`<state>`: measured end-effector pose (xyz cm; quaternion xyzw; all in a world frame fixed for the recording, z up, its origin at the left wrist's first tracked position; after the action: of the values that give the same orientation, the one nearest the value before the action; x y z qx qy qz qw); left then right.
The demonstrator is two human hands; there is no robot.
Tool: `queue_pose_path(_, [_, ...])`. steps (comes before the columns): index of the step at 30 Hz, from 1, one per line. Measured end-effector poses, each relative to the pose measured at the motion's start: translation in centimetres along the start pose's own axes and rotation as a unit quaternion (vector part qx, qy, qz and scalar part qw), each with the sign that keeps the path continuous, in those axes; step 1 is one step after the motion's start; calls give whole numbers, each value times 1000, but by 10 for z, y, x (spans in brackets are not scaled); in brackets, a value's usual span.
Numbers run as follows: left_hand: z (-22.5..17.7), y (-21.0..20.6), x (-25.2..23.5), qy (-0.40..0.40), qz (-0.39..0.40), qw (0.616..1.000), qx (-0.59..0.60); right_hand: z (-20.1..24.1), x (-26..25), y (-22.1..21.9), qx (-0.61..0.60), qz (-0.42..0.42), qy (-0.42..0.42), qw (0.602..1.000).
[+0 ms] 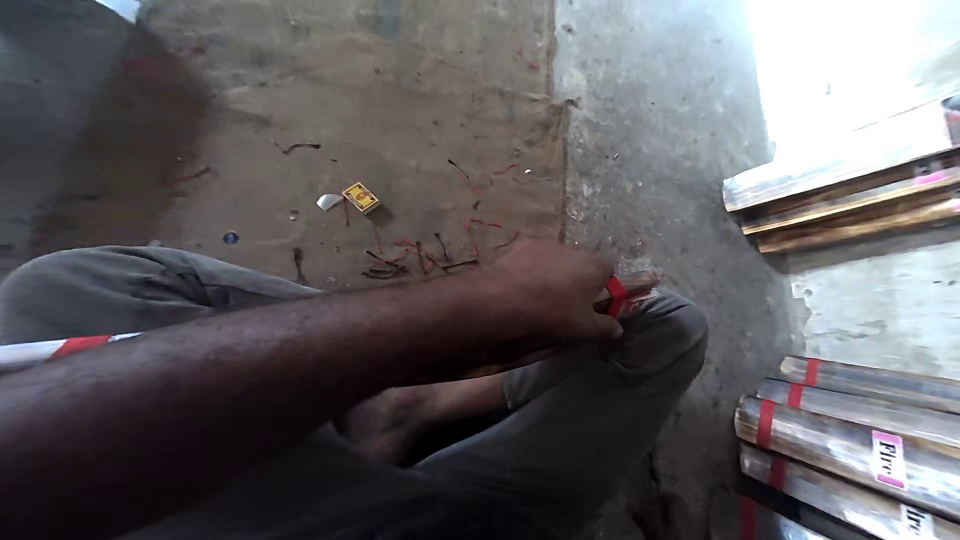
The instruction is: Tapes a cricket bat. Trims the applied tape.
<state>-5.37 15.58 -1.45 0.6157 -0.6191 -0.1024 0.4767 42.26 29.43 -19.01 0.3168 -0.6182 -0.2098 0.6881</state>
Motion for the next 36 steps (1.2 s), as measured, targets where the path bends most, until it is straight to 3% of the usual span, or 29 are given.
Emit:
queue_pose_path(3, [-9,5,1,6,-48,998,-38,8,-2,2,90,76,11,993])
queue_pose_path(7, [-24,13,-4,30,-79,993,-87,39,-24,54,189,79,31,978])
queue_pose_path(10, [-23,17,-7,30,-92,991,-97,51,-36,48,246,61,27,967])
queue_pose_path(13, [-16,15,-6,21,-97,991,-88,36,-56,16,229,42,108,967])
queue_pose_path(16, [-16,11,-10,13,-93,992,-88,31,-63,1,168,132,173,962])
queue_pose_path(19, [-23,12,-10,4,-93,992,-84,33,-70,20,106,206,183,956])
queue_pose_path(25, [-10,13,-9,15,-68,997,-10,44,-80,36,276,107,151,943])
queue_pose_path(28, [4,13,-10,48,-41,996,68,47,-74,30,264,105,189,940])
queue_pose_path(30, [7,10,-13,58,-22,994,94,46,-76,34,297,115,170,932])
queue_pose_path(36, [12,3,-31,19,-14,995,93,33,-87,31,362,69,165,915])
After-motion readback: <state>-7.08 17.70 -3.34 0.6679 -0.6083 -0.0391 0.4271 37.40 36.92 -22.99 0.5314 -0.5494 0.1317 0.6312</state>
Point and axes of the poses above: each hand's wrist, its own x-axis away from the middle knuckle, its own y-axis out of the back of the hand, z = x × y, the point moved 9 cm from there along -x, towards the middle knuckle, and after that the axes turned 7 degrees about z, right-handed, at the moved point
